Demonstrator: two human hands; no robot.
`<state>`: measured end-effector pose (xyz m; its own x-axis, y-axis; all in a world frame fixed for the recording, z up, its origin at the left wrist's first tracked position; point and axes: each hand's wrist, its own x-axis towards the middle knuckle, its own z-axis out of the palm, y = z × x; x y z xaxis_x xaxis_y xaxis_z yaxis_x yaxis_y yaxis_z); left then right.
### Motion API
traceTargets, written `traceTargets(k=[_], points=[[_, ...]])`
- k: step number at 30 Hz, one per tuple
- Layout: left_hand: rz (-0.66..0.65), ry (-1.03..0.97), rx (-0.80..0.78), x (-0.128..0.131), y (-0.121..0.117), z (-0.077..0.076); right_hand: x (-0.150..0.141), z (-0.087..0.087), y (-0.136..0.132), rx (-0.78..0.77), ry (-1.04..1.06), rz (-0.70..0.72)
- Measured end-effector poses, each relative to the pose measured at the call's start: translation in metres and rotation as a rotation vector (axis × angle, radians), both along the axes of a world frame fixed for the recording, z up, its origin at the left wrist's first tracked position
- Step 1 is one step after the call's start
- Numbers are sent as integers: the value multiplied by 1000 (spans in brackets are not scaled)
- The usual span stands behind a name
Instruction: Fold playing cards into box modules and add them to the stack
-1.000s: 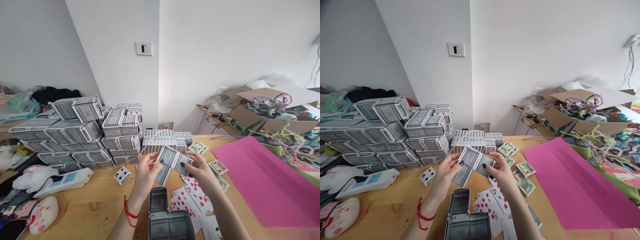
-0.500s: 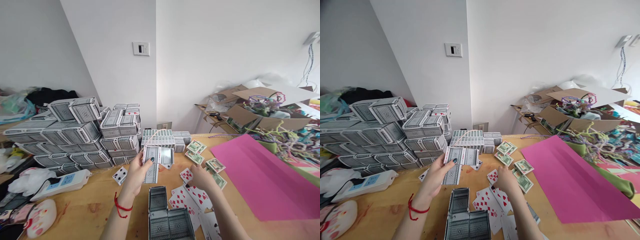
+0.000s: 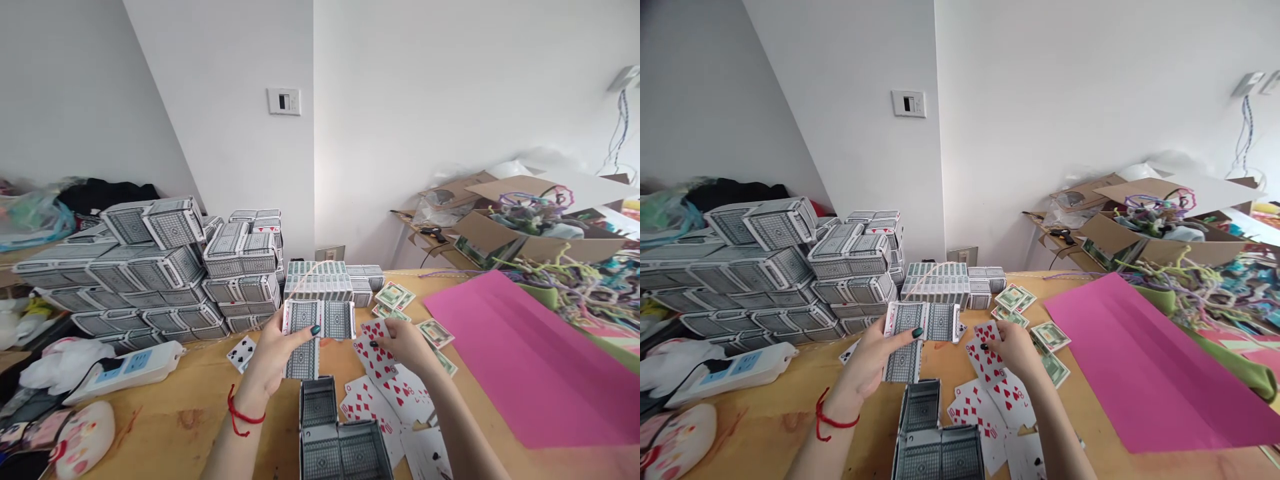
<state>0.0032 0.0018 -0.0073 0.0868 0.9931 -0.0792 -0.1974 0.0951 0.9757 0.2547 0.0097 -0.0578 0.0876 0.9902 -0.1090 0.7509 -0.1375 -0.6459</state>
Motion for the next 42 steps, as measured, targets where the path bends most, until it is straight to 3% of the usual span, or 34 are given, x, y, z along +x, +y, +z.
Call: traceTargets(k=[5, 10, 14, 17, 21, 29, 42], points=[[84, 138, 80, 5, -3, 3, 5, 13, -3, 116, 190, -72], [180, 498, 370, 6, -14, 7, 3, 43, -17, 368, 545, -143], [174, 741, 682, 6, -21, 6, -5, 63, -35, 522, 920, -50], [103, 810, 840, 5, -25, 7, -14, 69, -42, 505, 1041, 32], [33, 794, 932, 5, -28, 12, -21, 68, -43, 473, 1068, 82], [0, 783, 922, 1, -28, 12, -20, 70, -43, 484, 1090, 101], [-3, 825, 971, 3, -27, 16, -23, 71, -47, 518, 688, 132]])
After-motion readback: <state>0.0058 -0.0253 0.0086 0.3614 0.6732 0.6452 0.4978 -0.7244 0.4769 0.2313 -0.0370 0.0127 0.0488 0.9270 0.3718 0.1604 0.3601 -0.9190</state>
